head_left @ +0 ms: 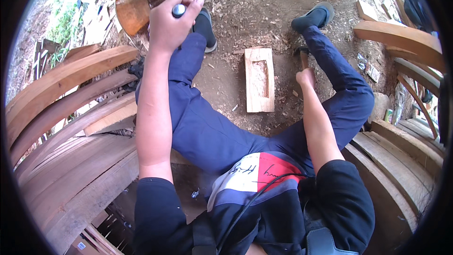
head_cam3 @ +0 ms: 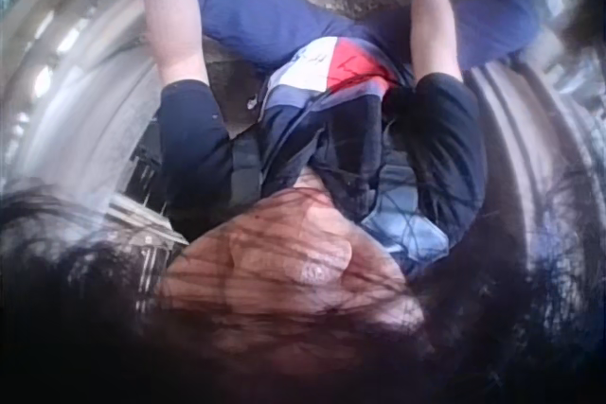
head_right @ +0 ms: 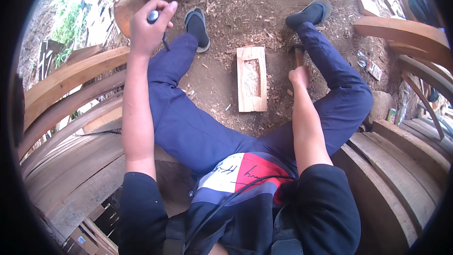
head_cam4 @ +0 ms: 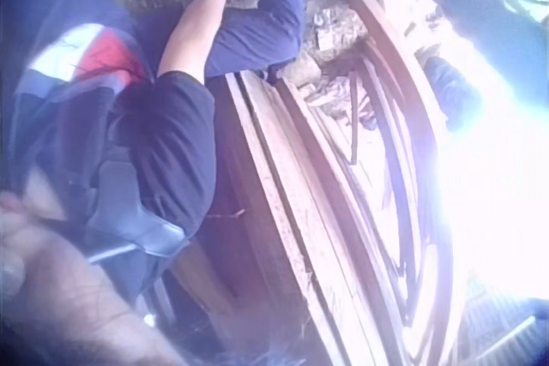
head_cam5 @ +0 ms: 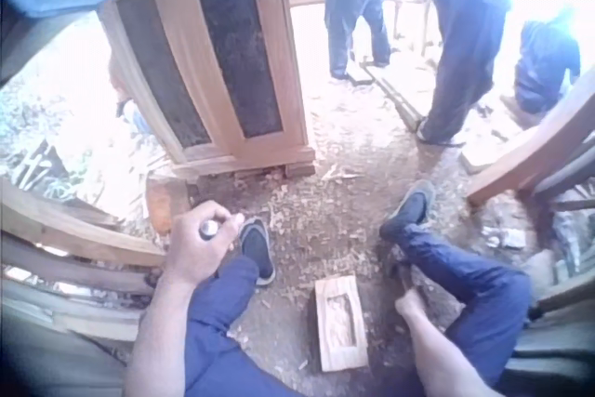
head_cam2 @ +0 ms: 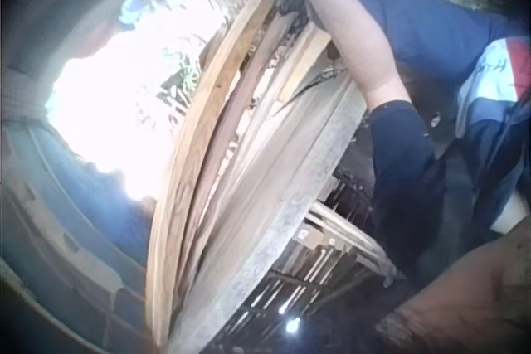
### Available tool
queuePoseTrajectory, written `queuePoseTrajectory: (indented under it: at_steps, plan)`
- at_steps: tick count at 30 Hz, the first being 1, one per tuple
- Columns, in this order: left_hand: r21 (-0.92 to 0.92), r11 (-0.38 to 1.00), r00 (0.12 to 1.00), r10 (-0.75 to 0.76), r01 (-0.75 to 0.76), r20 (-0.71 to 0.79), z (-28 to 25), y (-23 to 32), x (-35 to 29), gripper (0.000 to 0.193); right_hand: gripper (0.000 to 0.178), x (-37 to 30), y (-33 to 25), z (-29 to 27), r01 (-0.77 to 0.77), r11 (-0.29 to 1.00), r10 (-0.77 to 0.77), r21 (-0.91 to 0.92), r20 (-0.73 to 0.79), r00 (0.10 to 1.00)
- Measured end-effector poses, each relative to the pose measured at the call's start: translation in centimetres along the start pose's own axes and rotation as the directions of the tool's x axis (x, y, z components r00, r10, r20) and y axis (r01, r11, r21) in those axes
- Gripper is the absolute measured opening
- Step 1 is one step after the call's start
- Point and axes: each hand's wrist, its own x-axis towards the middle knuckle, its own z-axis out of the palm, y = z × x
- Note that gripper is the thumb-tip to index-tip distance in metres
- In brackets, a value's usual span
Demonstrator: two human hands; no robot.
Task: The person sits cross-legged on the ground and uses a hammer and a chisel to carve a rectangular piece of wood. They repeatedly position the chisel on the wood and strike it with the hammer to remove material.
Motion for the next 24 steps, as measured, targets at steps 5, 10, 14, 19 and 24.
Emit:
queuePoseTrajectory:
  at_steps: [5,10,14,19,24]
  plan:
    - [-0.210,0.972,0.988,0.080,-0.107,-0.131,0.8,4.3,-1.5,0.022,0.018,-0.5,-2.4,-0.9,-0.088,0.616,-0.053,0.783,0.153,0.987]
    - [-0.406,0.890,0.977,0.163,-0.206,-0.137,-1.1,10.3,-5.1,0.020,0.026,-12.5,-8.0,-7.2,0.310,0.185,-0.424,0.933,-0.209,0.881]
    - [-0.425,0.856,0.955,0.256,-0.295,-0.148,-1.5,11.7,-7.5,0.019,0.015,-20.5,-9.0,-12.4,0.424,-0.140,-0.540,0.895,-0.428,0.725]
    - [-0.153,0.842,0.835,0.459,-0.518,-0.303,-1.9,9.7,-8.1,0.016,0.010,-24.5,-7.3,-13.9,0.411,-0.052,-0.463,0.910,-0.387,0.798]
    - [-0.248,0.728,0.719,0.453,-0.640,-0.527,-3.9,10.3,-9.4,0.012,0.009,-27.9,-8.0,-13.4,0.186,-0.400,-0.438,0.897,-0.365,0.821]
